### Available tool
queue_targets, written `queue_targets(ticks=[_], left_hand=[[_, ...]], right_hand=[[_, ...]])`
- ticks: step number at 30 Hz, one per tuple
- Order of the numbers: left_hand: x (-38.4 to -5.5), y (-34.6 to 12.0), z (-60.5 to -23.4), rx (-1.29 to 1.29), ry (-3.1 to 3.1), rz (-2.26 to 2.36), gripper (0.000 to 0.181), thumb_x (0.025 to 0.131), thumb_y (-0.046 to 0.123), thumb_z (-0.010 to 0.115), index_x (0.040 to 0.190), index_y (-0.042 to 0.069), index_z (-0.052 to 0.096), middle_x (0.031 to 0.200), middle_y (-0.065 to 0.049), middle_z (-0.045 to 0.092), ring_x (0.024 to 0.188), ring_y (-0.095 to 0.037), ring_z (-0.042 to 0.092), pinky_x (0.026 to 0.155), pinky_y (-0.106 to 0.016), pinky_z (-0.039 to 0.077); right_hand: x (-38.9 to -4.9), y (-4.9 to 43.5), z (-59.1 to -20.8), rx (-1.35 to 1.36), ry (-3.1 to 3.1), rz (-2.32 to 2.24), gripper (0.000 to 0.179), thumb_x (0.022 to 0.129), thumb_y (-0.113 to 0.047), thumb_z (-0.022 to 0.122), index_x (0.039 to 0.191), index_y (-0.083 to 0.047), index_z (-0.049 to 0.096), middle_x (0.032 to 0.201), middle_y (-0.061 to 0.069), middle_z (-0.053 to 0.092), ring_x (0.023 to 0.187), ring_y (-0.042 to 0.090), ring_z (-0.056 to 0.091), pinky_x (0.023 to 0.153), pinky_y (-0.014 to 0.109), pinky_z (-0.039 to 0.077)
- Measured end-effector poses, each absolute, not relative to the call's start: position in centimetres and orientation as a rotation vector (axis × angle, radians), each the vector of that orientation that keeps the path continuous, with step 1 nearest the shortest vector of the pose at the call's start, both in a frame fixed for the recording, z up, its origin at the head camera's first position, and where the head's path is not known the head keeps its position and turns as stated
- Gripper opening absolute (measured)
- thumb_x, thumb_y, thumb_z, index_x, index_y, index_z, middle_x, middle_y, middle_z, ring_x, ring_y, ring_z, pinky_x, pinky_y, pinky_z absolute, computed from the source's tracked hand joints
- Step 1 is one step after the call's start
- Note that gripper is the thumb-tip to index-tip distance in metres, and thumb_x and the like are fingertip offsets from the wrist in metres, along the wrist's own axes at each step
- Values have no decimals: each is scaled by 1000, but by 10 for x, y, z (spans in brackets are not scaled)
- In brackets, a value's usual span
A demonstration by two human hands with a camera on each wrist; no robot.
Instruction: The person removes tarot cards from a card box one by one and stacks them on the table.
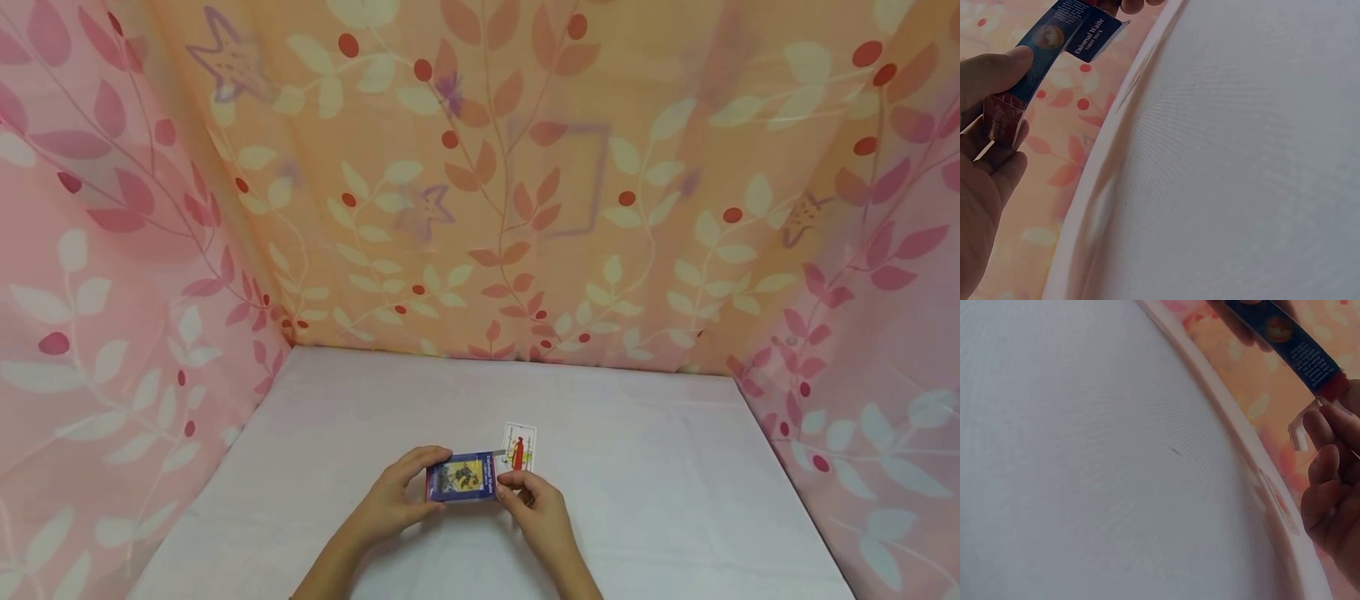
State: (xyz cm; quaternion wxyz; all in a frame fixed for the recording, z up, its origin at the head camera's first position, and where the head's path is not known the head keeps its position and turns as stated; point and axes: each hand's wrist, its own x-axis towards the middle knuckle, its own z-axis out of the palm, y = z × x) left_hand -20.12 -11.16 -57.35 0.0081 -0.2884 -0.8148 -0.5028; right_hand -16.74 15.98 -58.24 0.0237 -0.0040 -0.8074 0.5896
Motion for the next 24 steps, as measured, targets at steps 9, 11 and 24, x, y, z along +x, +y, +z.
queue_targets(ticks=[9, 11, 24], left_hand=[[-199, -110, -574, -937, -2537, -1544, 81, 75, 11, 91, 145, 30, 55, 147, 14, 53, 140, -19, 50, 120, -42, 40], [-200, -110, -574, -945, -2531, -1547, 81, 76, 11, 91, 145, 32, 55, 147, 14, 53, 141, -19, 49, 120, -41, 40], [-200, -109, -576, -965, -2511, -1561, 77, 76, 8, 90, 144, 23, 58, 147, 13, 53, 141, -18, 49, 120, -39, 40]], right_hand=[[-169, 158, -582, -101, -2550, 1806, 12, 88, -13, 79, 98, -11, 74, 88, 1, 72, 69, 13, 61, 56, 20, 52], [-170, 158, -582, -99, -2544, 1812, 12, 88, -11, 79, 98, -9, 74, 87, 2, 72, 69, 13, 61, 56, 20, 52], [-171, 157, -584, -129, -2536, 1868, 15, 84, -6, 80, 98, -5, 73, 88, 5, 72, 75, 13, 64, 63, 21, 58]])
